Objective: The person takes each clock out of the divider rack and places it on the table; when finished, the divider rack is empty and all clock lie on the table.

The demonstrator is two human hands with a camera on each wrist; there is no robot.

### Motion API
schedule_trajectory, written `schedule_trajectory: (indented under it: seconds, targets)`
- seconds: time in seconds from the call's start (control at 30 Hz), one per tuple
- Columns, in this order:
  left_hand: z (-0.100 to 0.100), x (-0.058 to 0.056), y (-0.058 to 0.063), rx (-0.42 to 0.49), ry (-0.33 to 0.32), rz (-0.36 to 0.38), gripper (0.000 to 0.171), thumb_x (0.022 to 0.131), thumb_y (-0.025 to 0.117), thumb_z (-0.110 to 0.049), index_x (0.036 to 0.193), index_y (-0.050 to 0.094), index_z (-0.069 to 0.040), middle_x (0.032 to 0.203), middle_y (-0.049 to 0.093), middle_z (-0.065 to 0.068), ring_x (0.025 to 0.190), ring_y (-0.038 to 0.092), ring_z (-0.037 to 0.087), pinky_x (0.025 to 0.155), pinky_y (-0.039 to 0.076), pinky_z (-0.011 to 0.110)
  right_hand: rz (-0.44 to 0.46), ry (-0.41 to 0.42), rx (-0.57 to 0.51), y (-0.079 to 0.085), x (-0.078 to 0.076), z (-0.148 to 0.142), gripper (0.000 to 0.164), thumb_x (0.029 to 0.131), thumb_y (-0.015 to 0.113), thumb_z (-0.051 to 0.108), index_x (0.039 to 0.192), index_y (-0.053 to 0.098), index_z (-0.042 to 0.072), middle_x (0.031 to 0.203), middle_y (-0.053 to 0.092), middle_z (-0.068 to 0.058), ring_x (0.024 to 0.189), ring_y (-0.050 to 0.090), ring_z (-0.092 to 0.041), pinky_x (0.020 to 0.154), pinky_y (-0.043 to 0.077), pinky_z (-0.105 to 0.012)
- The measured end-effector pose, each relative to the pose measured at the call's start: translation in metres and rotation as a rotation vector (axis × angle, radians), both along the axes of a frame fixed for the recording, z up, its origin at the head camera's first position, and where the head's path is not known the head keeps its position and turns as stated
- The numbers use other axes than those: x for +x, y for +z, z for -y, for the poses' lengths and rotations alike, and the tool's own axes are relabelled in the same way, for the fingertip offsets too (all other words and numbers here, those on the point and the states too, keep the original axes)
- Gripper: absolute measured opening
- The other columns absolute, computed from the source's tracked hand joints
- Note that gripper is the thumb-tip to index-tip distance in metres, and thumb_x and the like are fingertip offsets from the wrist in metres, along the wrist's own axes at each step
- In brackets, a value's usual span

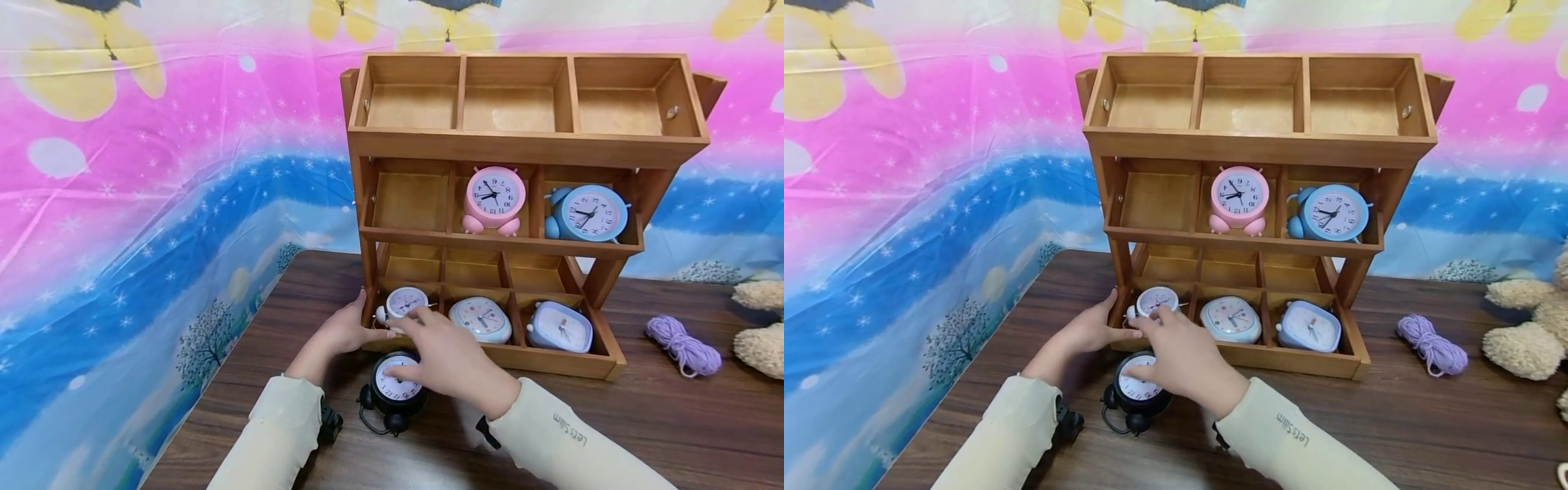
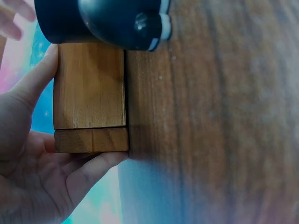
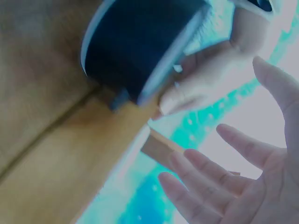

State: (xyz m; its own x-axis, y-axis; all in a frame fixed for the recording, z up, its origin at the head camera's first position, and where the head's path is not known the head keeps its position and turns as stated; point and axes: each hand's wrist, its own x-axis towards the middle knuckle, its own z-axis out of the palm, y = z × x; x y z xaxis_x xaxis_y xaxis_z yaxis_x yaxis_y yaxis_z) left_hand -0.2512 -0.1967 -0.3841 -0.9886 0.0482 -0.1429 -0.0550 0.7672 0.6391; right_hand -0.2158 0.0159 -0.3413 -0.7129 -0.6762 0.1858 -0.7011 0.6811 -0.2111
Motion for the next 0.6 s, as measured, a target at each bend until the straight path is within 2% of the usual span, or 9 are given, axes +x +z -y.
schedule_trajectory:
  seconds: [0.2,0.4,0.6]
  targets:
    - [0.000,0.000,0.001,0.003,0.007,0.007,0.110,0.087,0.074,-0.049,0.158,0.005,-0.002,0.156,0.031,0.025,0.137,0.040,0.040,0.108,0.037,0.053,-0.080,-0.048,-0.131,0.025,-0.012,-0.008,0.062,0.084,0.074,0.053,0.135,0.062,0.019,0.128,0.058,-0.007,0.108,0.062,-0.026,0.084,0.055,-0.046]
    - [-0.001,-0.001,-0.001,0.009,0.025,0.018,0.112,0.086,0.075,-0.050,0.159,0.005,-0.002,0.157,0.029,0.025,0.140,0.037,0.040,0.110,0.035,0.054,-0.173,-0.092,-0.167,0.052,-0.026,-0.020,0.059,0.086,0.075,0.047,0.136,0.061,0.020,0.139,0.051,-0.010,0.123,0.053,-0.030,0.090,0.053,-0.051]
    - [-0.002,-0.002,-0.003,0.028,0.029,0.012,0.112,0.085,0.076,-0.048,0.159,0.004,-0.003,0.158,0.029,0.023,0.141,0.035,0.039,0.111,0.033,0.053,-0.246,-0.098,-0.190,0.080,-0.041,-0.033,0.060,0.088,0.075,0.044,0.139,0.058,0.018,0.150,0.040,-0.015,0.137,0.036,-0.035,0.108,0.037,-0.056]
